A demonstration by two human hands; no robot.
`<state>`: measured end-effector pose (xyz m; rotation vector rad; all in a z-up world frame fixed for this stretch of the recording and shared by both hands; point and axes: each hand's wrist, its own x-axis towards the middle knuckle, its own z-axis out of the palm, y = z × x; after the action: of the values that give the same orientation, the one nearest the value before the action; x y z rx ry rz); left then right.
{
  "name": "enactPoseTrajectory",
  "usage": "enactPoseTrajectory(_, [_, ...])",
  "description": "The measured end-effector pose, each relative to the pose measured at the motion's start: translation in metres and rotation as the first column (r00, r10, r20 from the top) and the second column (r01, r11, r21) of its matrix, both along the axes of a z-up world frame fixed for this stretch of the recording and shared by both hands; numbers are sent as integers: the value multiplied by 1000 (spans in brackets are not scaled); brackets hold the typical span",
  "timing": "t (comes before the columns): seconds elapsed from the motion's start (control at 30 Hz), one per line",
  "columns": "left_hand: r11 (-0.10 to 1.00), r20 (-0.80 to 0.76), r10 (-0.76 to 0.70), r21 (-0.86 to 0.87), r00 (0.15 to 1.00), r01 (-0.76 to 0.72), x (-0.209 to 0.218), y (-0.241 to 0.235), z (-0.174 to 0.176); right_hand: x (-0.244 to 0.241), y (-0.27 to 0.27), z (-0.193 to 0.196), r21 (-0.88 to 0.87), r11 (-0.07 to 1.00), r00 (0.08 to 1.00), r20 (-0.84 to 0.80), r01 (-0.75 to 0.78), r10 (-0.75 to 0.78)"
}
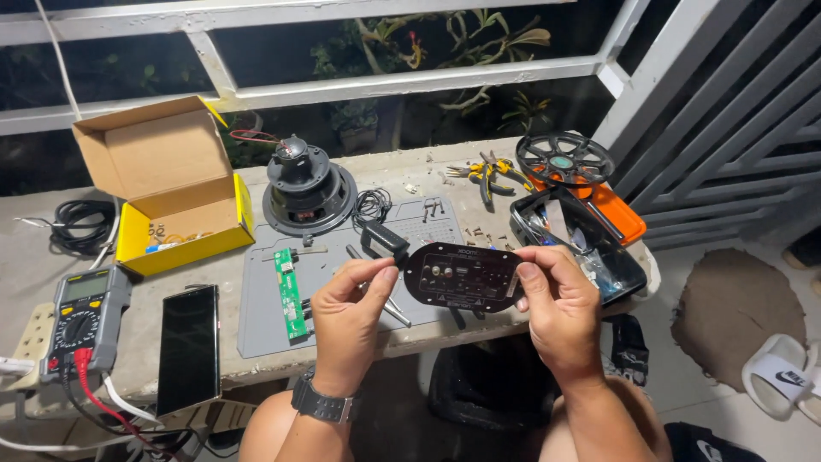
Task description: The person works at a low table, handling a black circular object and a green circuit board. They use a screwdriver to manipulate components on the circuit board and then examine a black electronic device with ports.
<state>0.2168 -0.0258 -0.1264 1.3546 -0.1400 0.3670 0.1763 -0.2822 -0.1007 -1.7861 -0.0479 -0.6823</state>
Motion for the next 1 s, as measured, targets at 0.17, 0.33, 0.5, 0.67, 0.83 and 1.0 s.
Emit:
enactPoseTrajectory(0.17, [991, 35, -51, -125, 998, 55, -6, -3, -1, 0, -4, -1, 103, 994, 998, 39, -47, 43])
enactPoseTrajectory(0.33, [975, 62, -217, -33, 974, 219, -10, -7, -6, -4, -6, 3, 59, 998, 1000, 10, -11, 11])
enactPoseTrajectory(0.5, [978, -62, -211, -13, 976, 210, -7, -16, -19, -2, -9, -1, 81, 997, 1000, 21, -10, 8])
enactPoseTrajectory(0.67, [978, -82, -207, -22, 975, 206, -5, -17, -22, -2, -9, 2, 72, 997, 1000, 27, -15, 13])
enactPoseTrajectory(0.83, [978, -118, -208, -9, 971, 209, -6, -15, -19, -1, -5, 4, 56, 998, 999, 35, -11, 9])
enactPoseTrajectory(1.0, [978, -143, -209, -36, 967, 205, -5, -14, -19, -1, -3, 4, 46, 999, 999, 32, -9, 8])
